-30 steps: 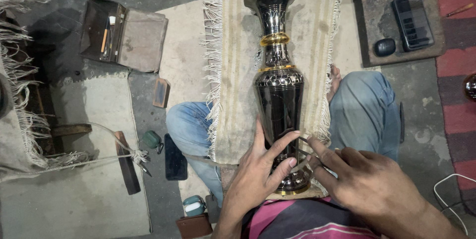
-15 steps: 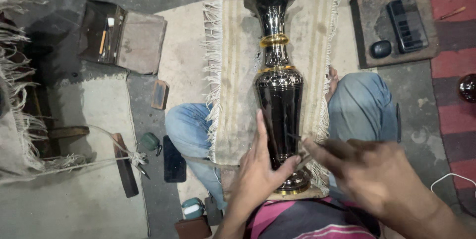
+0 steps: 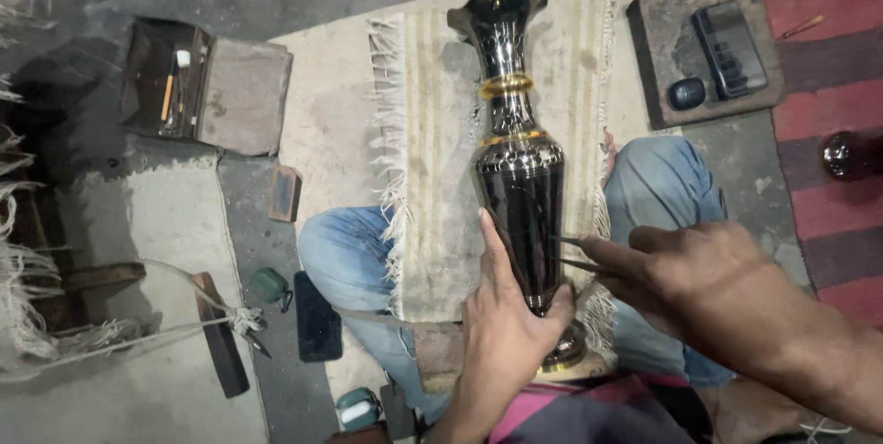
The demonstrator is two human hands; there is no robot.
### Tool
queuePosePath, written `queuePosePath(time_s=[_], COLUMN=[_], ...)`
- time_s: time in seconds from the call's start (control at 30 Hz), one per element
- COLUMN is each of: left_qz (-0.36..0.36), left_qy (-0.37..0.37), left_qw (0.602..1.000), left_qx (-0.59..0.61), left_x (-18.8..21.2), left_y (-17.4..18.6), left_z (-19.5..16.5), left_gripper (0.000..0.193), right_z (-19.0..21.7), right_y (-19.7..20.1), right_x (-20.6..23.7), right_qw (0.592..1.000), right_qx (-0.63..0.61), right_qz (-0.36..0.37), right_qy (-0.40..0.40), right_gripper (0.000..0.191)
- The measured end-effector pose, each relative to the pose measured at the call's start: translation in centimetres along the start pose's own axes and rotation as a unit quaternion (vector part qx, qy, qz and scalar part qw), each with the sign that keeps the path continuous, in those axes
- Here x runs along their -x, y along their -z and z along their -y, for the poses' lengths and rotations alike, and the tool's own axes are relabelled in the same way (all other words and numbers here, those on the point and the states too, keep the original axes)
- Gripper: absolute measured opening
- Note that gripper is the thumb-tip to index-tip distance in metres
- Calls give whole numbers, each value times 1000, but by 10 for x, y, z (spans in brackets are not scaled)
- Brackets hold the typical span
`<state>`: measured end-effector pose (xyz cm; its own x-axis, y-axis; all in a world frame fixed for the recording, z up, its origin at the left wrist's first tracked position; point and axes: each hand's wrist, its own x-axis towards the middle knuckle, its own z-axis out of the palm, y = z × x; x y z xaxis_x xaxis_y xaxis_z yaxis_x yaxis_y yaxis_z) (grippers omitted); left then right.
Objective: The person sits on the floor holding a tall brass vase steady with one hand while using a small engraving tool in the other hand to carve decorative patterns into the vase's surface, repositioning the vase between passes to work different areas.
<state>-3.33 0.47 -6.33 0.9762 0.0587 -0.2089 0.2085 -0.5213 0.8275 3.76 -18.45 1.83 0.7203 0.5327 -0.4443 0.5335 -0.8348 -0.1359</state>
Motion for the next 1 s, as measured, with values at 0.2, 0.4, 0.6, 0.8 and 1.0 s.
queuePosePath(time_s=[0.2,0.4,0.6,0.8,1.0], left_qz=[10,14,11,10,6], left_qy=[9,6,12,16,16], left_qw=[1000,1000,1000,1000,1000], left_qx=[6,8,16,12,5], left_x=[3,3,4,3,2], left_y=[-2,-3,-4,-6,-4], left_z=[2,3,3,3,2], left_gripper=[121,119,121,125,125], right_z=[-3,17,0,-29,-32], right_y=[11,20,12,6,7], right_x=[-10,-20,-37,-34,-24], right_qw=[908,823,893,923,954], right_qx=[183,299,152,217,160], right_qz=[-87,63,-120,28,0], right_qy=[368,479,405,316,253], right_gripper=[64,8,9,47,71])
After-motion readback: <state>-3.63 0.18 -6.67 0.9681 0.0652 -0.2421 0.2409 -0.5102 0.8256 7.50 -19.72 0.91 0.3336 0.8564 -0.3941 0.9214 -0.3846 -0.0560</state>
